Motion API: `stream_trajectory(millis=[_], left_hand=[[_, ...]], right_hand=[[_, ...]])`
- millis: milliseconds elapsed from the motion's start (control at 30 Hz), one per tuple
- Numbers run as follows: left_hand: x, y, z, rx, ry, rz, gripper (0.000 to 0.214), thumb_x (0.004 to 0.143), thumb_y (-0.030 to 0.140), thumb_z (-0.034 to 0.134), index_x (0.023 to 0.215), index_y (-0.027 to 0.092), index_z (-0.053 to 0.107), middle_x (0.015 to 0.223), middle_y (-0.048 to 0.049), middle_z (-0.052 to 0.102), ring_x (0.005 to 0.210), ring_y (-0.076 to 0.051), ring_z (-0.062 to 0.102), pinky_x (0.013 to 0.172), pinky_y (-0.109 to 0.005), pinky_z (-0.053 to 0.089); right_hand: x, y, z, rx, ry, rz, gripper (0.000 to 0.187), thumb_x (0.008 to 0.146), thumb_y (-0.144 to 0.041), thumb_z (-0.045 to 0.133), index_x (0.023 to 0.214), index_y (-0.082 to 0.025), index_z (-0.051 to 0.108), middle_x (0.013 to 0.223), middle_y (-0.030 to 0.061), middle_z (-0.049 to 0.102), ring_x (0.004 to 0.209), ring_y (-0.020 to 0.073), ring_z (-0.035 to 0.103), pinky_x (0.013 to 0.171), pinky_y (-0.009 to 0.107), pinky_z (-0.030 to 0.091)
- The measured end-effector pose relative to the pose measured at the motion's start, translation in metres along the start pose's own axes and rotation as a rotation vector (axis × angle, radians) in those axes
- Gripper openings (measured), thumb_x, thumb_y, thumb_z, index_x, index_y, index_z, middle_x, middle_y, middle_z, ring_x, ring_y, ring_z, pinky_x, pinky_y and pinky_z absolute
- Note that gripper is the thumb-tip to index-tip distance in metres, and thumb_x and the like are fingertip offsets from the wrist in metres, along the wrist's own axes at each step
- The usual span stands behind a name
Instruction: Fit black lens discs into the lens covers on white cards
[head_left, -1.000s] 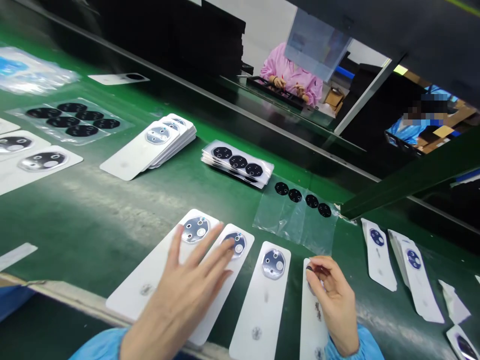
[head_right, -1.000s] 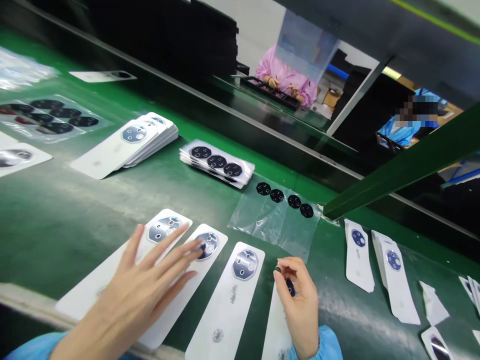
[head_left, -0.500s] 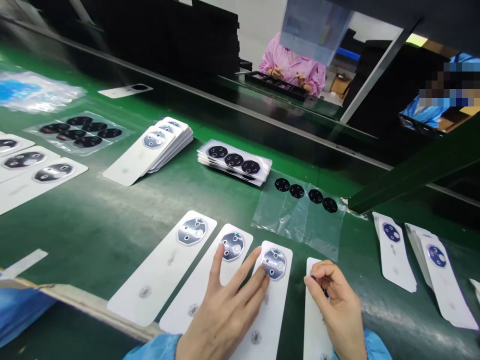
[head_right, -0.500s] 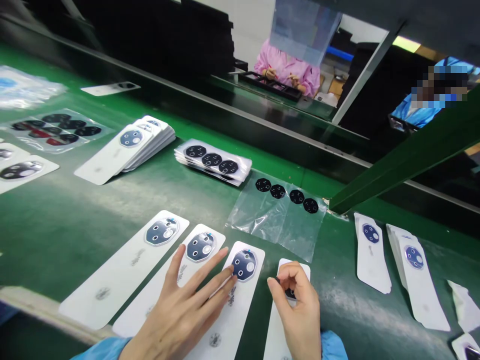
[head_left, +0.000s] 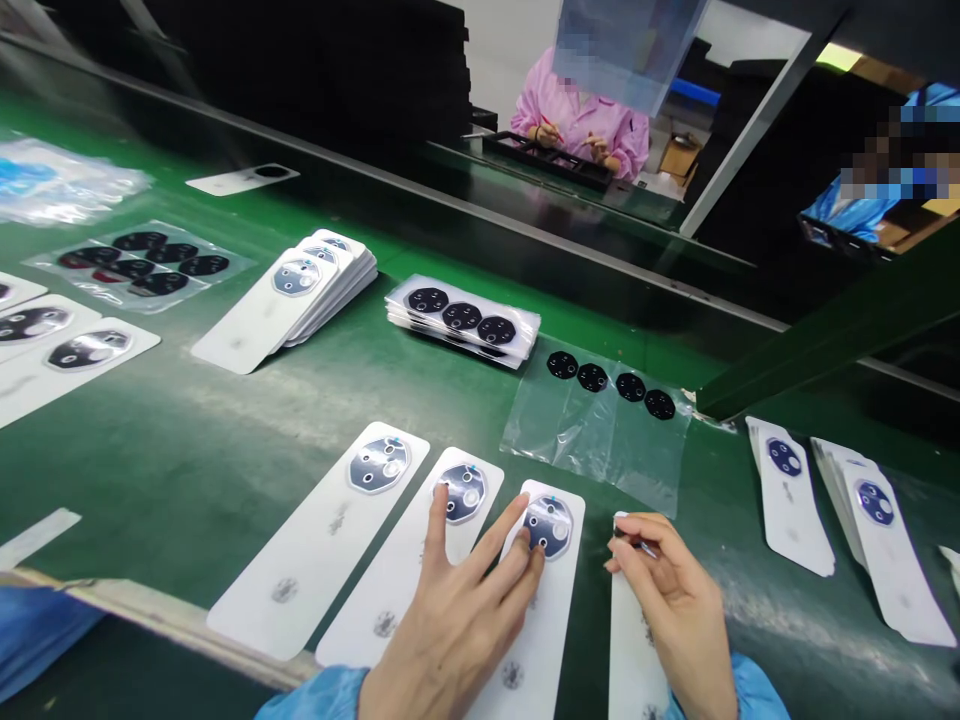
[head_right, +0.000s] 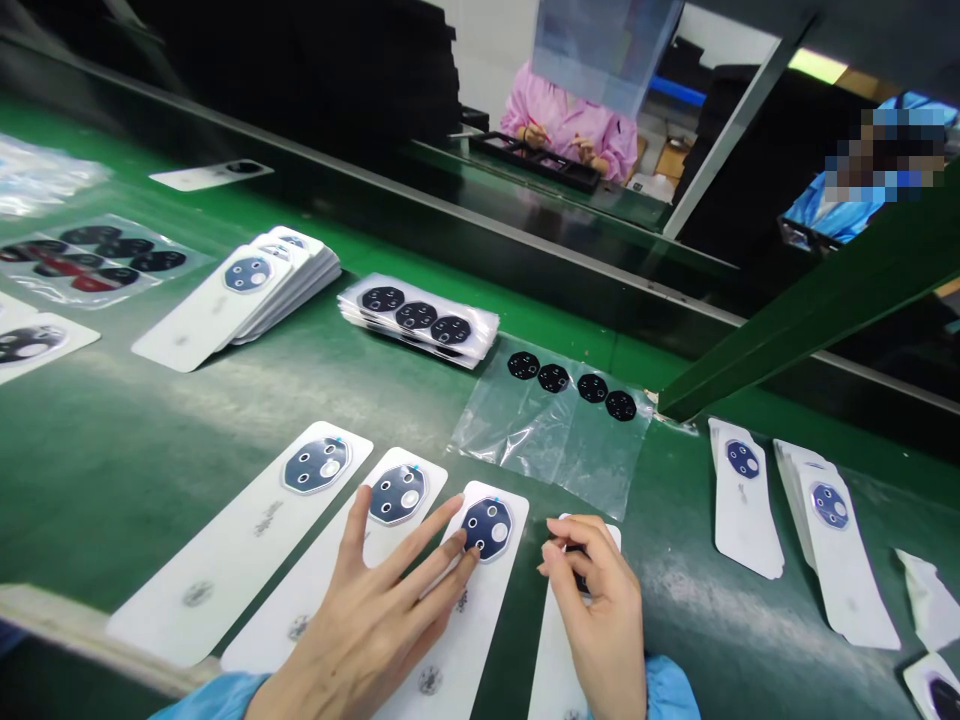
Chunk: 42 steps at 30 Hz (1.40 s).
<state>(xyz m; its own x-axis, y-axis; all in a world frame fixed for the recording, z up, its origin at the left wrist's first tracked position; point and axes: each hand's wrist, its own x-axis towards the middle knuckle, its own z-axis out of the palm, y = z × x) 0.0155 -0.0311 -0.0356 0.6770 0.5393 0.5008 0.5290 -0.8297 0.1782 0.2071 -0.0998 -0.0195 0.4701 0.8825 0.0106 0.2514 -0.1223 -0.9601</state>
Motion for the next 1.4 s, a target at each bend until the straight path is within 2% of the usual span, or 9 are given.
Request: stream_trajectory(millis=[100, 267, 400, 567, 767, 1000, 1100, 1267, 1400], left_hand=[[0.001, -0.001, 0.0, 0.004, 0.001, 0.016, 0.023, 0.094, 0.017, 0.041, 0.1, 0.02, 0.062, 0.099, -0.0021, 0.07, 0.123, -0.023, 0.05, 0.107, -0.072, 0.0], [-0.001, -0.002, 0.002, 0.007, 0.018, 0.037, 0.024, 0.094, 0.016, 0.039, 0.101, 0.018, 0.062, 0.1, -0.0033, 0.069, 0.125, -0.023, 0.047, 0.107, -0.073, 0.0], [-0.004, -0.002, 0.003, -0.007, 0.031, 0.05, 0.022, 0.093, 0.014, 0.042, 0.102, 0.017, 0.062, 0.097, -0.0036, 0.069, 0.127, -0.025, 0.044, 0.106, -0.074, 0.001], [-0.005, -0.005, 0.002, 0.007, -0.004, 0.097, 0.023, 0.089, 0.01, 0.044, 0.102, 0.017, 0.062, 0.098, -0.0047, 0.066, 0.128, -0.029, 0.041, 0.106, -0.074, -0.001], [-0.003, -0.004, -0.001, 0.024, -0.039, 0.112, 0.024, 0.087, 0.012, 0.044, 0.105, 0.015, 0.06, 0.096, -0.0055, 0.064, 0.13, -0.031, 0.038, 0.106, -0.072, -0.005], [0.0, 0.0, -0.003, 0.02, -0.008, 0.083, 0.026, 0.089, 0.006, 0.038, 0.1, 0.014, 0.061, 0.095, -0.0061, 0.066, 0.128, -0.026, 0.041, 0.107, -0.072, -0.001], [0.0, 0.0, -0.002, 0.019, 0.02, 0.07, 0.026, 0.091, 0.007, 0.038, 0.1, 0.013, 0.062, 0.097, -0.0067, 0.067, 0.126, -0.025, 0.044, 0.108, -0.072, 0.0], [-0.002, -0.001, 0.001, 0.006, 0.048, 0.062, 0.026, 0.094, 0.016, 0.037, 0.1, 0.015, 0.063, 0.099, -0.0055, 0.068, 0.126, -0.027, 0.045, 0.108, -0.071, 0.0], [-0.003, -0.001, 0.001, 0.014, 0.041, 0.052, 0.025, 0.093, 0.013, 0.038, 0.101, 0.015, 0.062, 0.099, -0.0052, 0.068, 0.126, -0.028, 0.045, 0.107, -0.073, 0.003]], right_hand=[[0.0, -0.005, 0.005, -0.043, -0.069, -0.008, 0.012, 0.085, -0.027, 0.057, 0.092, -0.019, 0.064, 0.1, 0.0069, 0.056, 0.072, 0.0159, 0.064, 0.068, 0.03, 0.059], [0.003, -0.022, 0.027, -0.262, -0.239, -0.186, 0.013, 0.086, -0.015, 0.051, 0.094, -0.022, 0.059, 0.083, 0.0022, 0.058, 0.072, 0.0145, 0.061, 0.064, 0.025, 0.053], [0.007, -0.025, 0.035, -0.394, -0.303, -0.286, 0.013, 0.088, -0.012, 0.048, 0.086, -0.021, 0.057, 0.087, 0.0038, 0.056, 0.074, 0.0148, 0.058, 0.063, 0.025, 0.049], [0.007, -0.02, 0.033, -0.487, -0.277, -0.363, 0.017, 0.089, -0.009, 0.045, 0.09, -0.02, 0.058, 0.094, 0.0061, 0.046, 0.08, 0.0165, 0.055, 0.067, 0.029, 0.049], [0.008, -0.021, 0.041, -0.612, -0.254, -0.398, 0.022, 0.087, -0.006, 0.043, 0.085, -0.02, 0.06, 0.088, 0.0048, 0.041, 0.078, 0.018, 0.05, 0.065, 0.032, 0.046], [0.023, -0.032, 0.04, -0.539, -0.188, -0.23, 0.014, 0.084, -0.014, 0.054, 0.072, -0.02, 0.058, 0.084, 0.0017, 0.041, 0.079, 0.0174, 0.05, 0.07, 0.032, 0.046], [0.021, -0.034, 0.04, -0.6, -0.127, -0.353, 0.013, 0.086, -0.014, 0.05, 0.078, -0.02, 0.059, 0.088, 0.0033, 0.04, 0.08, 0.0181, 0.048, 0.069, 0.033, 0.044], [0.006, -0.027, 0.044, -0.867, -0.198, -0.625, 0.02, 0.087, -0.007, 0.044, 0.081, -0.019, 0.059, 0.088, 0.0062, 0.046, 0.078, 0.0194, 0.046, 0.065, 0.034, 0.04], [0.008, -0.025, 0.034, -0.816, -0.227, -0.577, 0.02, 0.088, -0.006, 0.046, 0.083, -0.02, 0.06, 0.086, 0.005, 0.045, 0.078, 0.0188, 0.046, 0.066, 0.033, 0.041]])
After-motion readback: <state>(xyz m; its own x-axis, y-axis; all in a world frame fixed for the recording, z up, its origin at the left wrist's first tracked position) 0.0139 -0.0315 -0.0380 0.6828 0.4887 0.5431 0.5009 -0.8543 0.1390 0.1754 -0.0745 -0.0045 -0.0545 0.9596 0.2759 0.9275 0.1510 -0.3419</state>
